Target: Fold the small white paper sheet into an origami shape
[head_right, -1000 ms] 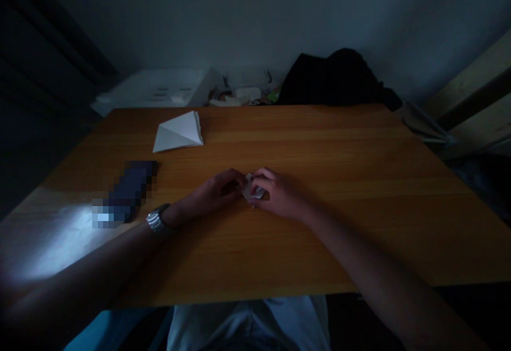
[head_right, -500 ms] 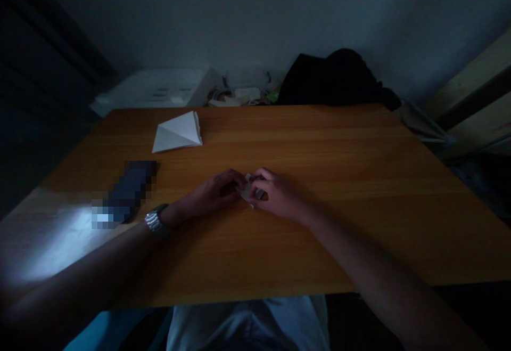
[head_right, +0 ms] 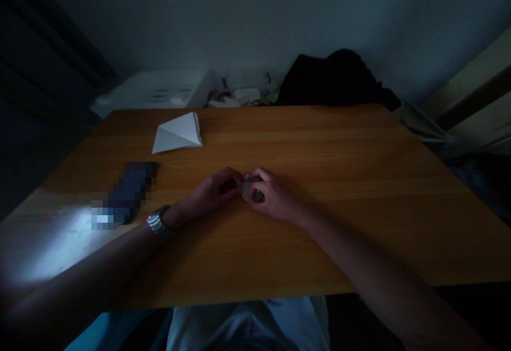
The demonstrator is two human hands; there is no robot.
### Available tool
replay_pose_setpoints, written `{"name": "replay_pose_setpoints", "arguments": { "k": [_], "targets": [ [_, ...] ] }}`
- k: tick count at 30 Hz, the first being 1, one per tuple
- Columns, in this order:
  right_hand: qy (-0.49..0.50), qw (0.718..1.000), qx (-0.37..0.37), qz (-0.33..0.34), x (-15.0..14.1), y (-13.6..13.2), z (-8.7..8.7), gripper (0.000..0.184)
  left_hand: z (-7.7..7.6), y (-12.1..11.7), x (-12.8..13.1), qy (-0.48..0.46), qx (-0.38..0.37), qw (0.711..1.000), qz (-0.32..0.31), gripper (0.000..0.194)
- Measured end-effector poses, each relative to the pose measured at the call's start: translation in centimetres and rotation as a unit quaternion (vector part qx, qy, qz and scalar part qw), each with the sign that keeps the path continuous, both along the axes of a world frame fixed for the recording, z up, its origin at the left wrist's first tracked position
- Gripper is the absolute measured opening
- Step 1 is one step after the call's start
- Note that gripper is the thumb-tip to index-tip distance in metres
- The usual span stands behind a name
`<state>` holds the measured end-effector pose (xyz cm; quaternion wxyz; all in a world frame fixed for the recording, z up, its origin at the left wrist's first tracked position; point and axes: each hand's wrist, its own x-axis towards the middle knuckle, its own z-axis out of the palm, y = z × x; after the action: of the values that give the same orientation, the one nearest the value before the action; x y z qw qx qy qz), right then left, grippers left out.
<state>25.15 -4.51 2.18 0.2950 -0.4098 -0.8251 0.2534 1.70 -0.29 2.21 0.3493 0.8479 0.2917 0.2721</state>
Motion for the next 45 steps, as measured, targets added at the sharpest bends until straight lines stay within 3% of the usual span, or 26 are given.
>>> {"name": "replay_pose_setpoints", "arguments": {
  "k": [13,20,33,45],
  "targets": [
    [0.032,0.999,0.005,-0.003,-0.1,0.0,-0.4,0.013,-0.8,0.4,-0.3,0.009,0.051,0.998,-0.031,0.013],
    [0.021,1.000,-0.010,0.014,0.5,0.2,-0.1,0.007,-0.2,0.0,-0.1,0.014,0.046,0.999,-0.016,0.006],
    [-0.033,0.999,-0.011,0.042,2.2,0.3,1.2,0.026,0.0,-0.4,-0.2,0.016,0.035,0.999,0.006,0.006],
    [-0.034,0.998,0.020,0.039,2.3,0.5,1.2,0.018,0.4,-0.8,-0.1,0.032,0.043,0.998,0.018,0.016]
  ]
}}
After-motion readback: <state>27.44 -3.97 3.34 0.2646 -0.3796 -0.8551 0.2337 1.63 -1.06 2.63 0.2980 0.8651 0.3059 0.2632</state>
